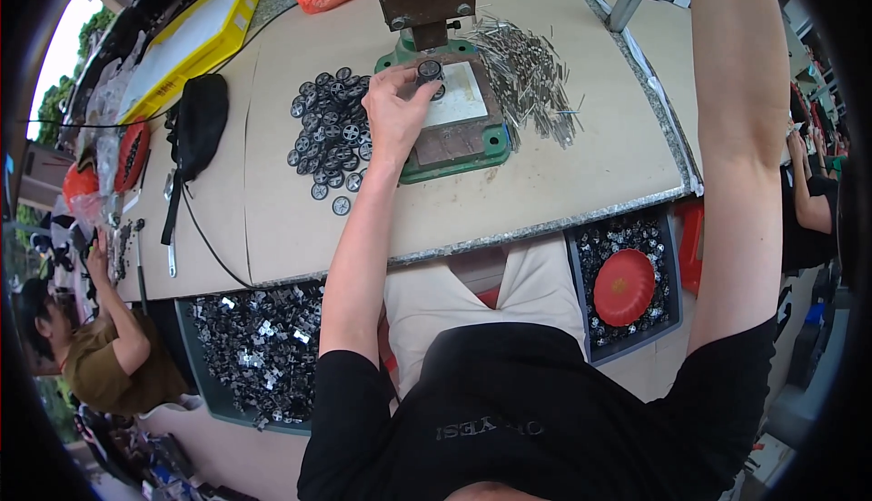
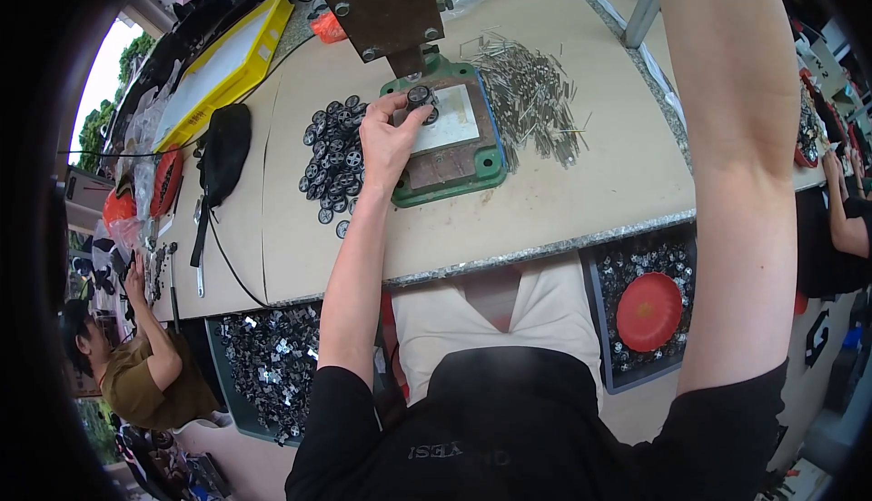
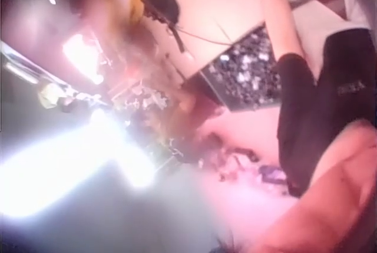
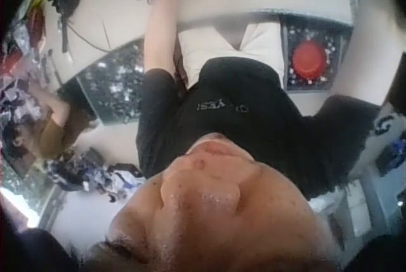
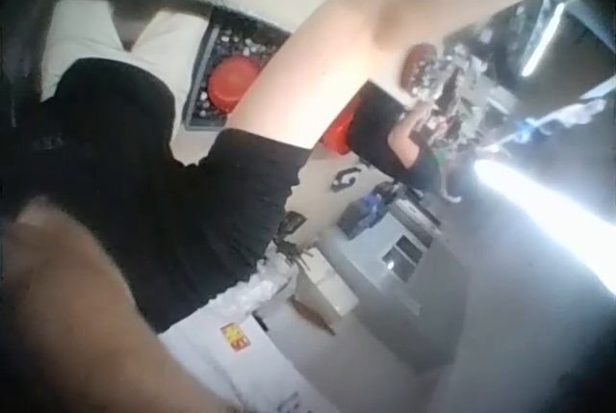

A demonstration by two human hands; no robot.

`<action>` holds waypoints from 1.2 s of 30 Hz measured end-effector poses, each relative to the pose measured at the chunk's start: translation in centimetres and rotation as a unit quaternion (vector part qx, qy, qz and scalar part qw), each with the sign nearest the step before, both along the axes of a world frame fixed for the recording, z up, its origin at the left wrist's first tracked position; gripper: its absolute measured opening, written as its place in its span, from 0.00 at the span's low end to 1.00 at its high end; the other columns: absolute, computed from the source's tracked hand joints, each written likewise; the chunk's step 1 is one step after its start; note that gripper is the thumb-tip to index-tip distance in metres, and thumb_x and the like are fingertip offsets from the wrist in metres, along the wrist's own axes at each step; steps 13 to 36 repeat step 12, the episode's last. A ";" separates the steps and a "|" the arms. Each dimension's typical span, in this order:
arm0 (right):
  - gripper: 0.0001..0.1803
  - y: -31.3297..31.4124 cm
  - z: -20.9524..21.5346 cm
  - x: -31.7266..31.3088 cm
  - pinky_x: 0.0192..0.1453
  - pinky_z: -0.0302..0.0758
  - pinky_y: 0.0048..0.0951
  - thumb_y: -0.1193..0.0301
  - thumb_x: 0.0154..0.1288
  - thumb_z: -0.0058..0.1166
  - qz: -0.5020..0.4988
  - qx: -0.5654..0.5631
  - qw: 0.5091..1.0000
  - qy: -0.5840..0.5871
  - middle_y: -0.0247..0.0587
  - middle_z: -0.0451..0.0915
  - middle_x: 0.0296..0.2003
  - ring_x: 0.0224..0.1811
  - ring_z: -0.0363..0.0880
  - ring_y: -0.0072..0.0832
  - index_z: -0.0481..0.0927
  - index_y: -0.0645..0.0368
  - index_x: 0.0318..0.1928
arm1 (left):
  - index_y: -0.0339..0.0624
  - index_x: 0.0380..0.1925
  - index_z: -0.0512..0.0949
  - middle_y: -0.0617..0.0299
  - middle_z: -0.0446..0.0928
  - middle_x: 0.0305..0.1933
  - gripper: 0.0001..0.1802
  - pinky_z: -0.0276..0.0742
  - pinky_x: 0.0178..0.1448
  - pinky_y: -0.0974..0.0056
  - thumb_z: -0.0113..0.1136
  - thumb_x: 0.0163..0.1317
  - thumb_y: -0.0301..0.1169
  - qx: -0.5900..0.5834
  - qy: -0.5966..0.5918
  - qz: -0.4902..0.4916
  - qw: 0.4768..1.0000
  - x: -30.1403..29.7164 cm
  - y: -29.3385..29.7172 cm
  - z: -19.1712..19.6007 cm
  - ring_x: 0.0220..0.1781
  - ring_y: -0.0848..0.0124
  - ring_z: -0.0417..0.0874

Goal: The person assembles small metal and plastic components using a manual press machine.

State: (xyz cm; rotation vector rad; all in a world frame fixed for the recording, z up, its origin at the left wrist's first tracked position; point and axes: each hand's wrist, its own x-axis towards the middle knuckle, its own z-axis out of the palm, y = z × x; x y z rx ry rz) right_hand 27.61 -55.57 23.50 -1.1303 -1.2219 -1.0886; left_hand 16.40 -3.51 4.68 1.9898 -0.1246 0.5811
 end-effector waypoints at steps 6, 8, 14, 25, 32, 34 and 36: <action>0.18 27.6 -0.4 -19.7 0.61 0.55 0.44 0.61 0.64 0.38 0.036 -0.063 0.997 0.009 0.43 0.73 0.40 0.43 0.71 0.35 0.73 0.62 0.41 | 0.33 0.33 0.80 0.51 0.76 0.45 0.17 0.68 0.54 0.64 0.66 0.45 0.35 0.010 -0.017 -0.048 0.999 0.8 -2.8 0.1 0.50 0.63 0.74; 0.19 28.9 -2.5 -18.6 0.65 0.52 0.47 0.60 0.64 0.37 0.096 -0.056 0.994 0.014 0.44 0.73 0.42 0.45 0.71 0.36 0.73 0.62 0.42 | 0.33 0.33 0.80 0.52 0.77 0.44 0.17 0.68 0.53 0.64 0.66 0.45 0.34 0.036 -0.024 -0.012 0.999 0.4 -0.3 -0.4 0.49 0.64 0.75; 0.13 28.3 -0.8 -21.1 0.67 0.49 0.50 0.70 0.63 0.41 -0.104 0.001 0.990 0.099 0.44 0.76 0.37 0.46 0.72 0.38 0.73 0.65 0.43 | 0.34 0.29 0.81 0.52 0.78 0.42 0.14 0.69 0.53 0.61 0.67 0.42 0.32 -0.007 -0.007 -0.044 0.999 0.5 -1.9 0.1 0.48 0.60 0.75; 0.13 28.3 -0.8 -21.1 0.67 0.49 0.50 0.70 0.63 0.41 -0.104 0.001 0.990 0.099 0.44 0.76 0.37 0.46 0.72 0.38 0.73 0.65 0.43 | 0.34 0.29 0.81 0.52 0.78 0.42 0.14 0.69 0.53 0.61 0.67 0.42 0.32 -0.007 -0.007 -0.044 0.999 0.5 -1.9 0.1 0.48 0.60 0.75; 0.13 28.3 -0.8 -21.1 0.67 0.49 0.50 0.70 0.63 0.41 -0.104 0.001 0.990 0.099 0.44 0.76 0.37 0.46 0.72 0.38 0.73 0.65 0.43 | 0.34 0.29 0.81 0.52 0.78 0.42 0.14 0.69 0.53 0.61 0.67 0.42 0.32 -0.007 -0.007 -0.044 0.999 0.5 -1.9 0.1 0.48 0.60 0.75; 0.13 28.3 -0.8 -21.1 0.67 0.49 0.50 0.70 0.63 0.41 -0.104 0.001 0.990 0.099 0.44 0.76 0.37 0.46 0.72 0.38 0.73 0.65 0.43 | 0.34 0.29 0.81 0.52 0.78 0.42 0.14 0.69 0.53 0.61 0.67 0.42 0.32 -0.007 -0.007 -0.044 0.999 0.5 -1.9 0.1 0.48 0.60 0.75; 0.13 28.3 -0.8 -21.1 0.67 0.49 0.50 0.70 0.63 0.41 -0.104 0.001 0.990 0.099 0.44 0.76 0.37 0.46 0.72 0.38 0.73 0.65 0.43 | 0.34 0.29 0.81 0.52 0.78 0.42 0.14 0.69 0.53 0.61 0.67 0.42 0.32 -0.007 -0.007 -0.044 0.999 0.5 -1.9 0.1 0.48 0.60 0.75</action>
